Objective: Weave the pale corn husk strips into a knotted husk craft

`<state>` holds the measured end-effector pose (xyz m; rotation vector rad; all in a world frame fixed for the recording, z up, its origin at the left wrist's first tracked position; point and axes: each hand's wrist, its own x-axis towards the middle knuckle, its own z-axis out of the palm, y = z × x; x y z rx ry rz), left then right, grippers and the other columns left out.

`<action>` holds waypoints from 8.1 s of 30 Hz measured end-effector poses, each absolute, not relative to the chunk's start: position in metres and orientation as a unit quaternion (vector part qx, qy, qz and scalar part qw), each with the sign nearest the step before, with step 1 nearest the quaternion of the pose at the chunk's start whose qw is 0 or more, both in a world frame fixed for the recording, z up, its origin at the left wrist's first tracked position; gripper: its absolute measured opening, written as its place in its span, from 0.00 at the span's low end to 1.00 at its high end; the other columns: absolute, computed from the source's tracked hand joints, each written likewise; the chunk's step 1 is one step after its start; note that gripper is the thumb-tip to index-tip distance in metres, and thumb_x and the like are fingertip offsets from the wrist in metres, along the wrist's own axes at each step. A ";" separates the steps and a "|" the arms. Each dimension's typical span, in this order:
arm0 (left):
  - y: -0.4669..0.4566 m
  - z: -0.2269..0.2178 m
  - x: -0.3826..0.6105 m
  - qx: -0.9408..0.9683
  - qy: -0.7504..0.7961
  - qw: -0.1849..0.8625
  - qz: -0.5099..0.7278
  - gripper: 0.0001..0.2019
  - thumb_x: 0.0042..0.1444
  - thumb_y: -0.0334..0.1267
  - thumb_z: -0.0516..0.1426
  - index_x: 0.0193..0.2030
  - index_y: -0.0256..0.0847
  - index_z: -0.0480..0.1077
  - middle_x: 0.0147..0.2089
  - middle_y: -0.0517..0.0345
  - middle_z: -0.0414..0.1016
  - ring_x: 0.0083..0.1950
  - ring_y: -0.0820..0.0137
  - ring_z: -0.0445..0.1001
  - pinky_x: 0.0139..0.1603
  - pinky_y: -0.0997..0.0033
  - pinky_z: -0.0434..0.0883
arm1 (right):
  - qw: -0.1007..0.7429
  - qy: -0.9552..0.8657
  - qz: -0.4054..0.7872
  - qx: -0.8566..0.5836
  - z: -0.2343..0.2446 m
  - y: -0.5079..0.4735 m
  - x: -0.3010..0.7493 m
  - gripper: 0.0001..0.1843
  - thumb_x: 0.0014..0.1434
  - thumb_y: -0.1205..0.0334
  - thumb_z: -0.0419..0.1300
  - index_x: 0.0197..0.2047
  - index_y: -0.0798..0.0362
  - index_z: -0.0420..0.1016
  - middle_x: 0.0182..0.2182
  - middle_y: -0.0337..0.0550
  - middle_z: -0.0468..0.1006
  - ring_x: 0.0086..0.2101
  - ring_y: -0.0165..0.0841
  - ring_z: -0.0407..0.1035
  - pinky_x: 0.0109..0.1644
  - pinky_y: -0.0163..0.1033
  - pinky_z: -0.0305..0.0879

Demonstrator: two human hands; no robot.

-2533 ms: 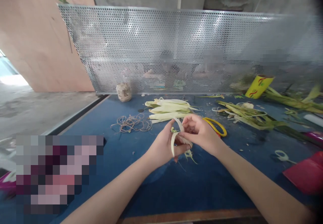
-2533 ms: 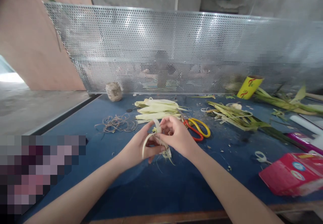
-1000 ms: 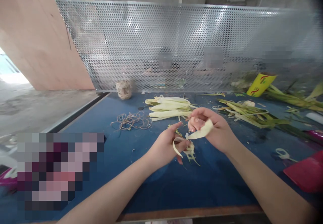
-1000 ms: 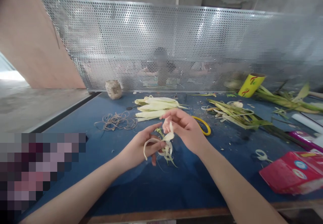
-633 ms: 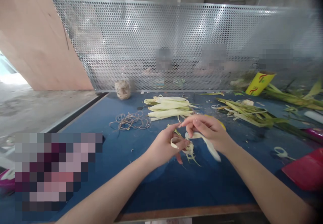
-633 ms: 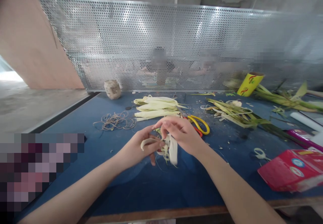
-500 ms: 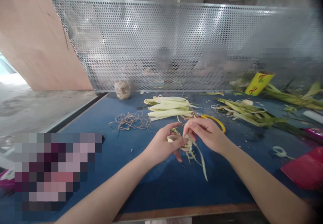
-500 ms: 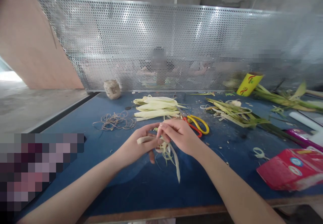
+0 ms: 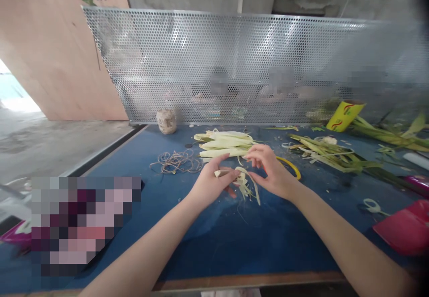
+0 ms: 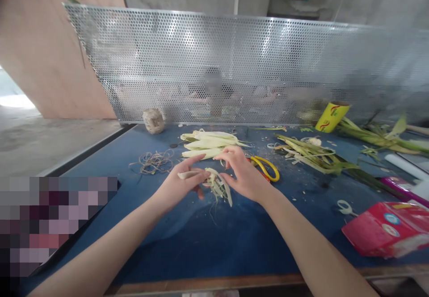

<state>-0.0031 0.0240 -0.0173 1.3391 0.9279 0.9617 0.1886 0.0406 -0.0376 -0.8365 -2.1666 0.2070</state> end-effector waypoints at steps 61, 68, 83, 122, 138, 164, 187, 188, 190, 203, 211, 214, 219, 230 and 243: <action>0.021 -0.022 0.006 0.568 0.456 0.558 0.398 0.28 0.49 0.32 0.57 0.57 0.33 0.55 0.31 0.56 0.74 0.25 0.73 0.72 0.32 0.66 0.73 | 0.387 -0.870 0.028 -0.304 -0.025 0.015 0.173 0.07 0.60 0.69 0.50 0.40 0.51 0.66 0.39 0.46 0.66 0.40 0.33 0.66 0.42 0.39 0.66; 0.018 -0.023 0.009 0.567 0.460 0.560 0.392 0.25 0.49 0.33 0.58 0.55 0.35 0.58 0.29 0.59 0.73 0.22 0.73 0.72 0.29 0.67 0.73 | 0.444 -0.828 0.044 -0.339 -0.033 0.019 0.169 0.06 0.57 0.66 0.54 0.39 0.48 0.69 0.39 0.45 0.68 0.36 0.33 0.68 0.29 0.35 0.67; 0.016 -0.028 0.013 0.530 0.405 0.629 0.399 0.23 0.49 0.27 0.55 0.54 0.33 0.58 0.28 0.60 0.71 0.26 0.73 0.72 0.29 0.66 0.75 | 0.433 -0.842 -0.007 -0.322 -0.036 0.017 0.166 0.07 0.58 0.67 0.52 0.37 0.49 0.70 0.34 0.43 0.66 0.34 0.33 0.66 0.37 0.39 0.66; 0.019 -0.025 0.006 0.547 0.412 0.629 0.367 0.19 0.44 0.21 0.53 0.46 0.30 0.63 0.25 0.60 0.72 0.23 0.75 0.71 0.24 0.73 0.73 | 0.336 -0.883 0.092 -0.315 -0.036 0.014 0.166 0.07 0.57 0.67 0.54 0.40 0.50 0.69 0.28 0.40 0.70 0.31 0.30 0.66 0.35 0.35 0.65; 0.019 -0.020 0.004 0.531 0.421 0.631 0.377 0.19 0.45 0.21 0.54 0.47 0.30 0.62 0.20 0.63 0.71 0.17 0.76 0.69 0.20 0.75 0.69 | 0.293 -0.925 0.027 -0.239 -0.034 0.013 0.169 0.20 0.58 0.69 0.52 0.54 0.51 0.59 0.41 0.48 0.71 0.44 0.37 0.64 0.48 0.45 0.63; 0.019 -0.022 0.003 0.503 0.406 0.643 0.411 0.15 0.46 0.28 0.58 0.43 0.31 0.65 0.23 0.57 0.72 0.24 0.73 0.71 0.24 0.72 0.70 | 0.372 -0.890 0.025 -0.264 -0.030 0.015 0.175 0.13 0.56 0.72 0.52 0.45 0.51 0.66 0.44 0.48 0.64 0.47 0.36 0.61 0.51 0.43 0.59; 0.020 -0.018 0.001 0.426 0.352 0.696 0.459 0.09 0.47 0.27 0.57 0.38 0.32 0.69 0.24 0.58 0.73 0.22 0.78 0.69 0.22 0.79 0.67 | 0.362 -0.885 -0.166 -0.243 -0.027 0.014 0.176 0.20 0.55 0.65 0.56 0.52 0.50 0.65 0.51 0.52 0.65 0.47 0.42 0.63 0.47 0.49 0.62; 0.020 -0.016 0.001 0.418 0.353 0.697 0.464 0.09 0.47 0.27 0.57 0.38 0.32 0.69 0.25 0.57 0.73 0.22 0.78 0.69 0.22 0.79 0.67 | 0.393 -0.865 -0.172 -0.260 -0.027 0.014 0.176 0.18 0.54 0.64 0.57 0.50 0.51 0.67 0.47 0.52 0.68 0.44 0.41 0.65 0.45 0.47 0.63; 0.020 -0.014 0.001 0.400 0.357 0.699 0.473 0.08 0.49 0.26 0.56 0.38 0.31 0.69 0.26 0.56 0.74 0.22 0.79 0.69 0.22 0.81 0.68 | 0.435 -0.838 -0.168 -0.283 -0.029 0.012 0.178 0.08 0.54 0.63 0.57 0.39 0.51 0.71 0.35 0.48 0.73 0.35 0.37 0.67 0.39 0.42 0.64; 0.019 -0.013 0.004 0.403 0.353 0.685 0.494 0.15 0.47 0.27 0.58 0.43 0.32 0.66 0.28 0.54 0.76 0.22 0.77 0.70 0.22 0.78 0.68 | 0.332 -0.845 0.031 -0.419 -0.032 0.012 0.165 0.13 0.54 0.58 0.56 0.23 0.54 0.73 0.16 0.36 0.68 0.16 0.24 0.57 0.21 0.30 0.51; 0.018 -0.009 0.001 0.434 0.345 0.621 0.554 0.23 0.45 0.31 0.60 0.50 0.31 0.63 0.32 0.52 0.78 0.30 0.72 0.73 0.24 0.77 0.67 | 0.319 -0.825 0.163 -0.437 -0.028 0.011 0.165 0.12 0.53 0.63 0.54 0.19 0.55 0.66 0.14 0.33 0.62 0.17 0.23 0.55 0.20 0.29 0.48; 0.020 -0.006 -0.001 0.425 0.341 0.610 0.575 0.22 0.46 0.30 0.59 0.50 0.31 0.63 0.32 0.53 0.78 0.27 0.75 0.72 0.23 0.77 0.66 | 0.311 -0.820 0.228 -0.423 -0.025 0.010 0.164 0.11 0.53 0.65 0.53 0.20 0.55 0.66 0.15 0.34 0.62 0.17 0.23 0.55 0.20 0.28 0.49; 0.025 -0.004 -0.007 0.401 0.330 0.600 0.608 0.23 0.44 0.29 0.60 0.50 0.32 0.64 0.32 0.54 0.78 0.29 0.75 0.73 0.24 0.78 0.67 | 0.287 -0.811 0.306 -0.408 -0.018 0.007 0.166 0.12 0.51 0.70 0.52 0.17 0.56 0.62 0.14 0.33 0.61 0.17 0.22 0.55 0.20 0.29 0.50; 0.022 -0.004 -0.005 0.424 0.327 0.615 0.579 0.26 0.43 0.30 0.62 0.51 0.32 0.64 0.35 0.51 0.77 0.33 0.72 0.74 0.27 0.75 0.68 | 0.318 -0.813 0.283 -0.397 -0.025 0.012 0.164 0.12 0.54 0.61 0.57 0.42 0.54 0.69 0.34 0.43 0.74 0.30 0.29 0.67 0.31 0.34 0.63; 0.016 -0.006 0.000 0.448 0.342 0.654 0.504 0.27 0.41 0.24 0.61 0.51 0.32 0.66 0.38 0.49 0.78 0.35 0.70 0.74 0.35 0.72 0.69 | 0.337 -0.792 0.272 -0.429 -0.036 0.015 0.157 0.11 0.55 0.55 0.56 0.31 0.55 0.69 0.19 0.34 0.62 0.20 0.25 0.55 0.22 0.30 0.51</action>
